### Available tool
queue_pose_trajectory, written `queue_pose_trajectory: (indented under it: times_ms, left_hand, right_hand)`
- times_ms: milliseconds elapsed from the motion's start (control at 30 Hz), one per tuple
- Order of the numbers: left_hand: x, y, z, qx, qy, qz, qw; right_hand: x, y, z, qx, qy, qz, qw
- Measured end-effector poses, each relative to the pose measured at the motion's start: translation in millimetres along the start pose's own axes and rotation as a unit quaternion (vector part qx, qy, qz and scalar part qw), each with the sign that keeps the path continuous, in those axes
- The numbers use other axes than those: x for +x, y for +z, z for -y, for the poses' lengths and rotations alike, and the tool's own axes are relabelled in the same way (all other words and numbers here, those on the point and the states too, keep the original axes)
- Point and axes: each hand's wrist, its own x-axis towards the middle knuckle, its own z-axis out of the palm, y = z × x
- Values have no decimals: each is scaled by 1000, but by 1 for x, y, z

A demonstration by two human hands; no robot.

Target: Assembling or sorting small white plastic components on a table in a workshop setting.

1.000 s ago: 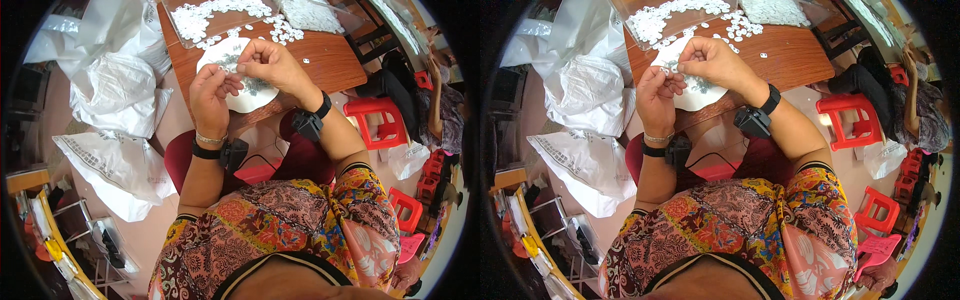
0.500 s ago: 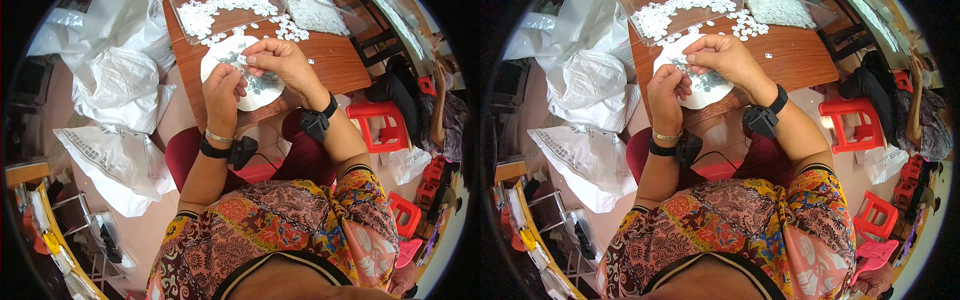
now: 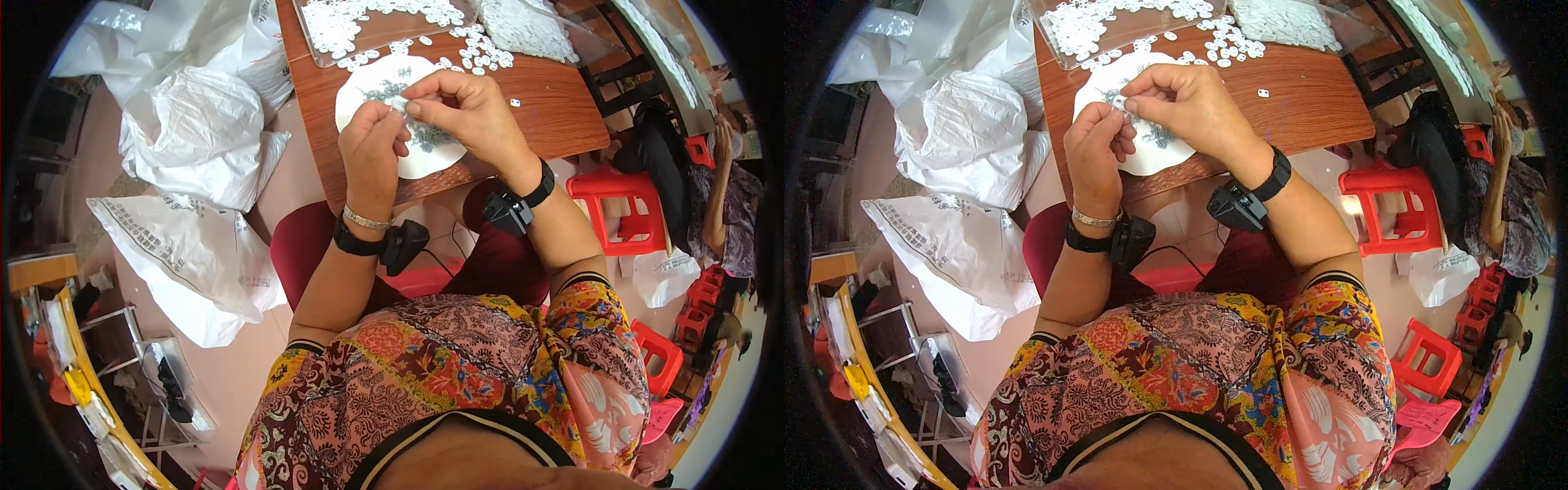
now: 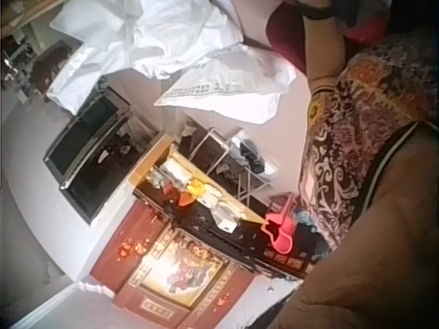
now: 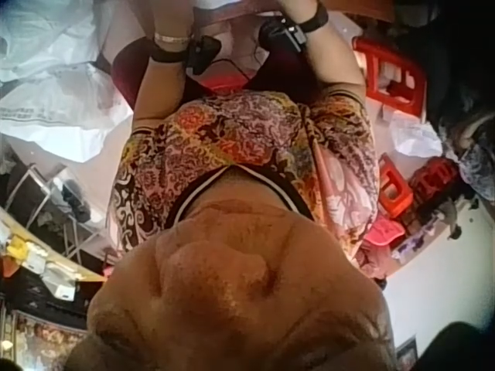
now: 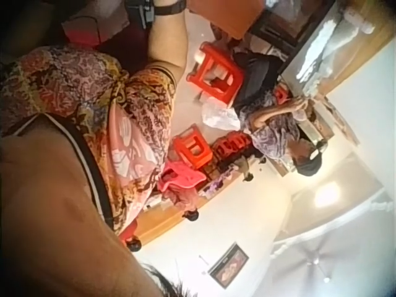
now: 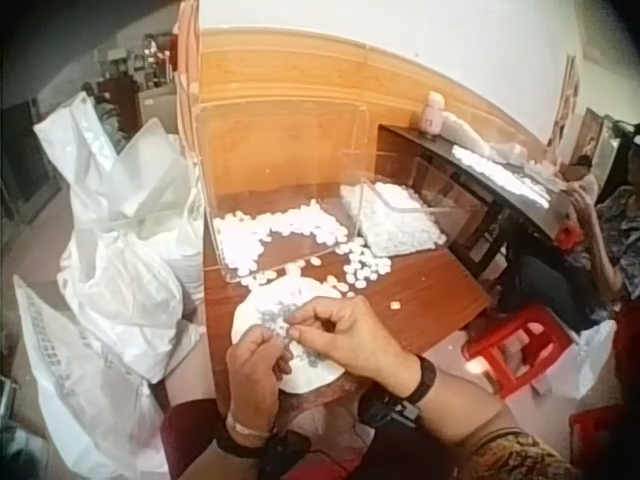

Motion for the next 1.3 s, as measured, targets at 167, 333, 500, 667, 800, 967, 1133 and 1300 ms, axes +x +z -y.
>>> queue_pose_trajectory:
  times_ms: [167,333,500,667,800,967,1133,1300]
  left_hand:
    - [-2,3,-1,-40,-19,-6,999]
    - [-2,2,0,-67,-35,21,997]
    - [-2,1,-5,-40,-35,44,998]
    - [-1,3,0,-27,-6,30,999]
    - [-2,4,0,-29,-17,24,999]
    - [-2,4,-1,-54,-17,17,998]
    - [-1,2,2,-27,3,21,999]
    - [-4,3,-1,-12,9,20,1000]
  right_hand:
    - [-1,2,-6,28,-25,15,999]
    - [0,-3,-3,-20,-40,41,998]
    - [0,-8,-1,-49,-56,61,995]
    - [-3,-2,3,-114,-84,47,989]
    - [-3,6,1,-269,-192,-5,944]
    - [-5,4,3,-271,-192,0,943]
    - [-5,3,1,-272,-188,6,944]
    - [-5,3,0,-260,-202,8,944]
